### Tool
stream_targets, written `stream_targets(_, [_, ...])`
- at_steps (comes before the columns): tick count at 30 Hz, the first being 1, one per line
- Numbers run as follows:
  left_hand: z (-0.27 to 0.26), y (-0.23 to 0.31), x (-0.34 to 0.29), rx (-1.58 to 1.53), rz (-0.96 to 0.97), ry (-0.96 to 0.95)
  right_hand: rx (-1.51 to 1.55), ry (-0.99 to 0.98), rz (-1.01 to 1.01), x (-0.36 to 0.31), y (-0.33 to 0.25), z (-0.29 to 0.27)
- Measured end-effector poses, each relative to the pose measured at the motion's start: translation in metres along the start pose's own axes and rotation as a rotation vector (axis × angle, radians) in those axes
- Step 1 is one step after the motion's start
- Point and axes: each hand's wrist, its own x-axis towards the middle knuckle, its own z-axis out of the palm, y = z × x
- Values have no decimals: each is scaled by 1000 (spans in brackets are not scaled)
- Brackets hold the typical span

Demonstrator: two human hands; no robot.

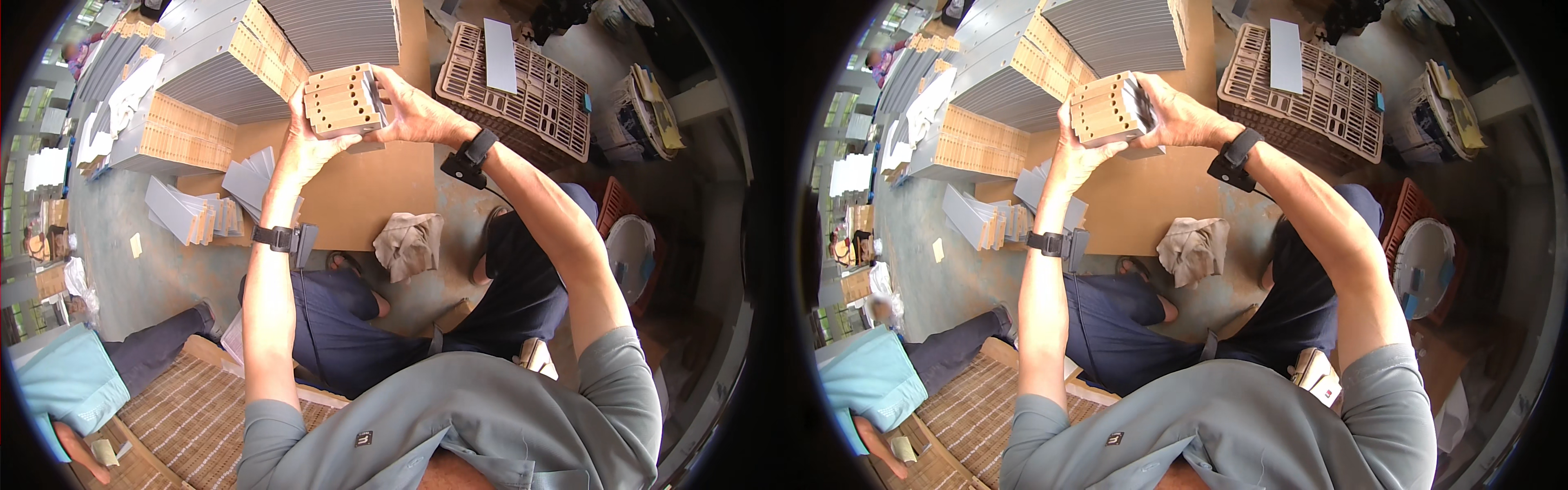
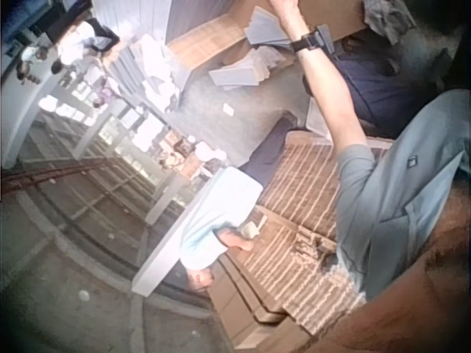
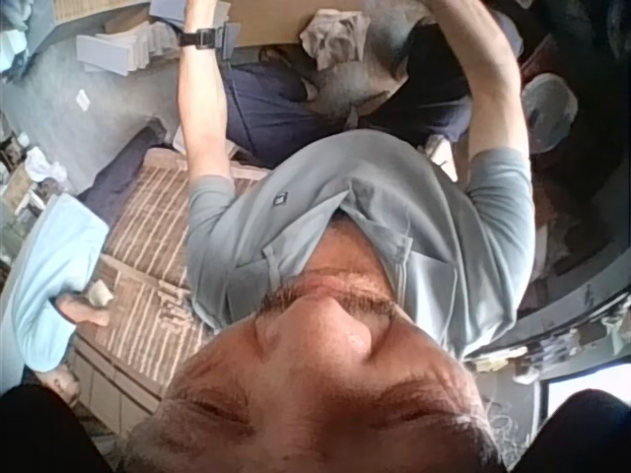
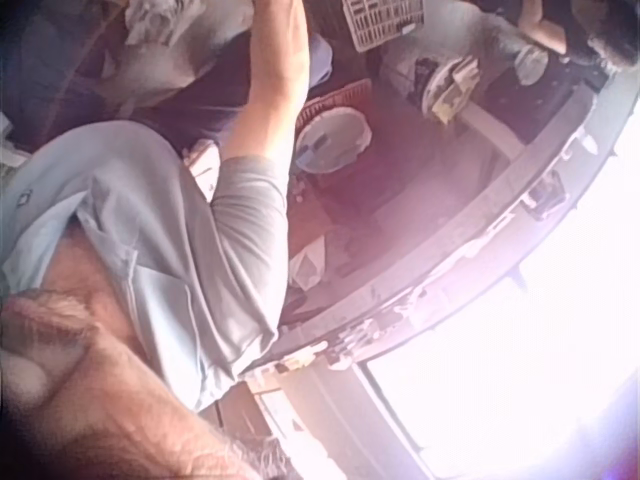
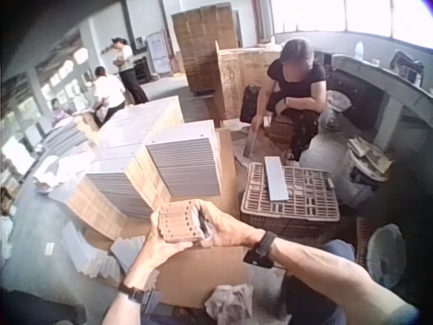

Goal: The recorder is inspecting white furniture panels, wiping them with a cloth, and cleaning the edges with a blue sanding sponge.

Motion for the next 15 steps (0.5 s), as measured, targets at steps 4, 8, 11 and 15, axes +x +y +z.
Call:
stream_targets(4, [26,-6,-7,60,16,-29,41,-67,31,-27,1,-13])
stream_targets(8, [42,-57,-26,93,9,-85,69,-110,50,-61,35,8])
stream_targets(11, [59,-96,-34,146,-169,-162,-44,-117,122,-95,84,27])
stream_targets(15, [66,-97,-36,19,-281,-207,52,-40,212,-116,101,52])
